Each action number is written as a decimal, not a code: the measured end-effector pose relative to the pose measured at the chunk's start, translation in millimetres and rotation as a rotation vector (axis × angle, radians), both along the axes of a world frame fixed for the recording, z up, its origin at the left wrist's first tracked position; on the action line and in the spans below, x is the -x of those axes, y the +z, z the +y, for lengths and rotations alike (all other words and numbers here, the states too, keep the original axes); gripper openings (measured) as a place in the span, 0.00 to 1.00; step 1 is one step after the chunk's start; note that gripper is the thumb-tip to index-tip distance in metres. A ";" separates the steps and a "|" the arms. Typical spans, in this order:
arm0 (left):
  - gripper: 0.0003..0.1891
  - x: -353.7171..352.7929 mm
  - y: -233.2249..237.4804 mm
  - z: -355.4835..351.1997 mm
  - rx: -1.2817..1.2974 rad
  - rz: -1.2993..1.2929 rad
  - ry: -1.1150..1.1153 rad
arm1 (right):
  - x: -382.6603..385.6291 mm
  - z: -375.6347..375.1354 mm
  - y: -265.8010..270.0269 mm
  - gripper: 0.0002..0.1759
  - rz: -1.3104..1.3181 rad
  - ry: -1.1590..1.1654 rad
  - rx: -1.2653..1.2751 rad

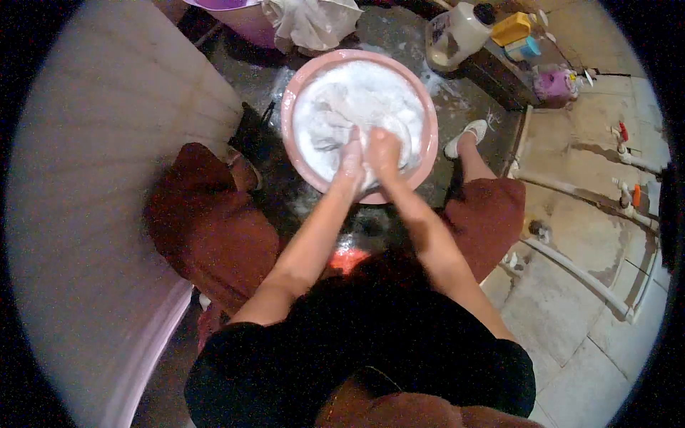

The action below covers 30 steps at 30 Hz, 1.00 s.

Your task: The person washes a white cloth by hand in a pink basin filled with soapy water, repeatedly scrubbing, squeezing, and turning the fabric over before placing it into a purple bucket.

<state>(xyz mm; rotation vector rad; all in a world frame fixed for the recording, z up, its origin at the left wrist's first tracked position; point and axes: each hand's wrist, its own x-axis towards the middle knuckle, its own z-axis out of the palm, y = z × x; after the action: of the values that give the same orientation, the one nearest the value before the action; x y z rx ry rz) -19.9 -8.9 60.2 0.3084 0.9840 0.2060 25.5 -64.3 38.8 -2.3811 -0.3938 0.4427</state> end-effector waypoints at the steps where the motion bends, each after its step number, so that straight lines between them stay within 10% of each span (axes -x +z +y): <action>1: 0.25 -5.2 3.6 0.0 -0.100 -0.107 0.024 | -36.8 -21.4 -7.3 0.22 0.091 0.095 0.142; 5: 0.29 -6.3 17.1 31.9 -0.203 -0.286 -0.031 | -56.4 -41.9 9.7 0.19 0.092 0.247 0.426; 10: 0.40 -1.1 10.4 25.7 -0.235 -0.397 -0.172 | -1.8 -3.8 34.3 0.28 0.174 0.071 -0.376; 14: 0.37 20.8 -45.8 33.5 0.277 -0.200 -0.020 | 36.3 6.1 18.7 0.15 0.003 0.430 0.113; 18: 0.29 30.2 -70.4 31.0 0.170 -0.214 -0.012 | 86.3 5.9 73.2 0.11 -0.089 0.535 0.045; 22: 0.21 16.5 -104.9 0.3 -0.031 -0.139 0.018 | 23.1 4.5 18.9 0.14 -0.212 0.118 0.108; 27: 0.21 18.9 -32.7 2.2 -0.164 -0.247 -0.123 | 17.8 14.8 15.1 0.15 -0.312 -0.066 -0.142; 30: 0.30 29.7 -29.5 26.3 0.242 -0.430 -0.070 | 77.8 15.7 49.9 0.12 -0.228 0.304 -0.260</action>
<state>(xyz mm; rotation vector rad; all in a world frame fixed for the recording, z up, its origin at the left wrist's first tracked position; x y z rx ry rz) -49.6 17.4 30.8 0.0698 0.5636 0.0817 -52.4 -48.6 88.7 -2.1279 -0.8708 0.2363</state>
